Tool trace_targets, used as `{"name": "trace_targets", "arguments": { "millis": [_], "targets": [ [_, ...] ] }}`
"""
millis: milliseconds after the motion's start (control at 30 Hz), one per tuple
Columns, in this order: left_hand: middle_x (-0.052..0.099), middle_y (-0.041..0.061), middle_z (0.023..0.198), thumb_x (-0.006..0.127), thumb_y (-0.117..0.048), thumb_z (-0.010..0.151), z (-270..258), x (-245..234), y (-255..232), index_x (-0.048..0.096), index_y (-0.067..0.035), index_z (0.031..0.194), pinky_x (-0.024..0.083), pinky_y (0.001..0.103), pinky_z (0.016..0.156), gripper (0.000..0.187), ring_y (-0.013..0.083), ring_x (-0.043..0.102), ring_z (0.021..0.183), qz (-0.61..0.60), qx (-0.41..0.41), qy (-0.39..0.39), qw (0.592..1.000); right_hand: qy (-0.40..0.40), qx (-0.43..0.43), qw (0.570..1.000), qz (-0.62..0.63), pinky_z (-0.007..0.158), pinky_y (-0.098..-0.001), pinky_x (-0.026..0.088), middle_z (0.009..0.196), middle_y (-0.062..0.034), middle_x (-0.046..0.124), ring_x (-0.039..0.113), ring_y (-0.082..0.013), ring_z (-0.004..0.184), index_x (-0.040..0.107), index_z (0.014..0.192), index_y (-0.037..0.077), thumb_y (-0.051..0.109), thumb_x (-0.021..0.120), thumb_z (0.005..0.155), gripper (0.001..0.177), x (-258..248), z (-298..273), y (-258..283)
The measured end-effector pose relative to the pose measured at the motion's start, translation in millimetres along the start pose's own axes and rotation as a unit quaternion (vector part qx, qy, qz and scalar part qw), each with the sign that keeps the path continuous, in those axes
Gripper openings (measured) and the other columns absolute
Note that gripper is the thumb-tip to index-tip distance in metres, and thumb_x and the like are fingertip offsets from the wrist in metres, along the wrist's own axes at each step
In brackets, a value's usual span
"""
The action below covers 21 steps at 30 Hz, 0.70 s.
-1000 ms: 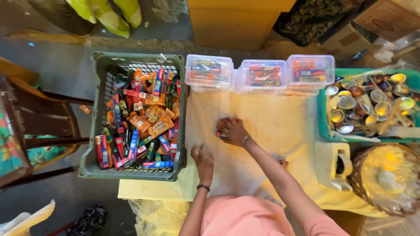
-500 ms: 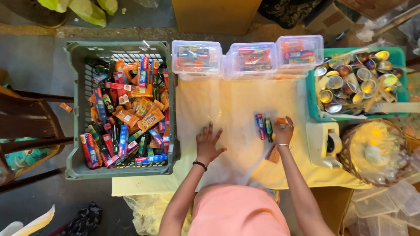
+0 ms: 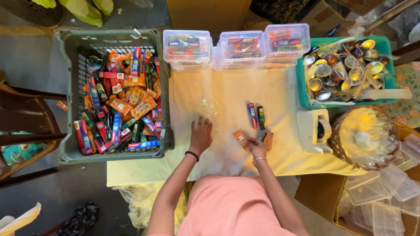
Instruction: The person sorts and organizes various consumer goods, including lighters and packaged snack bars, into clear plastic bins and a large crate on a table.
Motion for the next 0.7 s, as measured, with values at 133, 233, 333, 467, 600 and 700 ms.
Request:
{"name": "trace_targets", "arguments": {
  "millis": [133, 233, 333, 467, 600, 700],
  "targets": [
    [0.052, 0.018, 0.137, 0.066, -0.018, 0.079, 1, 30, 0, 0.056, -0.005, 0.132, 0.042, 0.056, 0.101, 0.055, 0.0365, 0.045, 0.134, -0.003, 0.014, -0.015, 1.000, 0.017, -0.158, 0.980, -0.116, 0.084, -0.0297, 0.057, 0.105, -0.0025, 0.074, 0.070, -0.0127, 0.095, 0.068, 0.117, 0.001, -0.001, 0.077, 0.080, 0.038, 7, -11, 30],
    [0.056, 0.018, 0.132, 0.065, -0.019, 0.084, 1, 48, -1, 0.057, -0.006, 0.128, 0.047, 0.052, 0.094, 0.047, 0.0368, 0.052, 0.128, 0.041, 0.014, -0.059, 0.997, 0.005, -0.134, 0.978, -0.157, 0.083, -0.0353, 0.060, 0.105, -0.0050, 0.075, 0.071, -0.0195, 0.095, 0.067, 0.119, 0.000, -0.002, 0.075, 0.079, 0.041, 10, -27, 48],
    [0.059, 0.016, 0.131, 0.062, -0.011, 0.090, -1, 62, -2, 0.057, -0.005, 0.127, 0.050, 0.045, 0.092, 0.038, 0.0340, 0.057, 0.129, 0.085, 0.019, -0.081, 0.993, -0.057, -0.450, 0.782, -0.427, 0.102, -0.0333, 0.056, 0.118, -0.0070, 0.075, 0.071, -0.0240, 0.113, 0.075, 0.111, 0.007, 0.000, 0.078, 0.089, 0.024, 28, -73, 98],
    [0.057, 0.019, 0.139, 0.057, -0.011, 0.091, 4, 81, -4, 0.056, -0.004, 0.134, 0.051, 0.046, 0.094, 0.043, 0.0371, 0.052, 0.135, 0.035, -0.016, -0.043, 0.998, 0.069, -0.422, 0.748, -0.508, 0.114, -0.0400, 0.040, 0.154, -0.0164, 0.047, 0.049, -0.0343, 0.139, 0.053, 0.139, 0.003, 0.013, 0.077, 0.080, 0.065, 34, -95, 119],
    [0.049, 0.022, 0.151, 0.053, -0.014, 0.093, -8, 96, -14, 0.050, -0.003, 0.146, 0.050, 0.048, 0.098, 0.055, 0.0404, 0.047, 0.141, 0.080, -0.033, -0.006, 0.996, -0.088, -0.586, 0.687, -0.420, 0.120, -0.0506, 0.019, 0.168, -0.0249, 0.013, 0.021, -0.0389, 0.153, 0.012, 0.164, 0.000, 0.042, 0.065, 0.098, 0.094, 38, -123, 131],
    [0.050, 0.025, 0.150, 0.051, -0.015, 0.096, -6, 111, -21, 0.048, 0.000, 0.148, 0.050, 0.048, 0.100, 0.054, 0.0432, 0.048, 0.139, 0.082, -0.057, 0.020, 0.995, -0.043, -0.601, 0.657, -0.453, 0.124, -0.0588, 0.014, 0.171, -0.0253, 0.007, 0.012, -0.0435, 0.158, 0.009, 0.164, -0.005, 0.049, 0.055, 0.104, 0.092, 47, -100, 95]
  ]
}}
Point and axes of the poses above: each hand's wrist, its own z-axis towards the middle knuckle, its own x-axis out of the palm, y = z × x, the point moved 3 cm from there along z, towards the middle knuckle
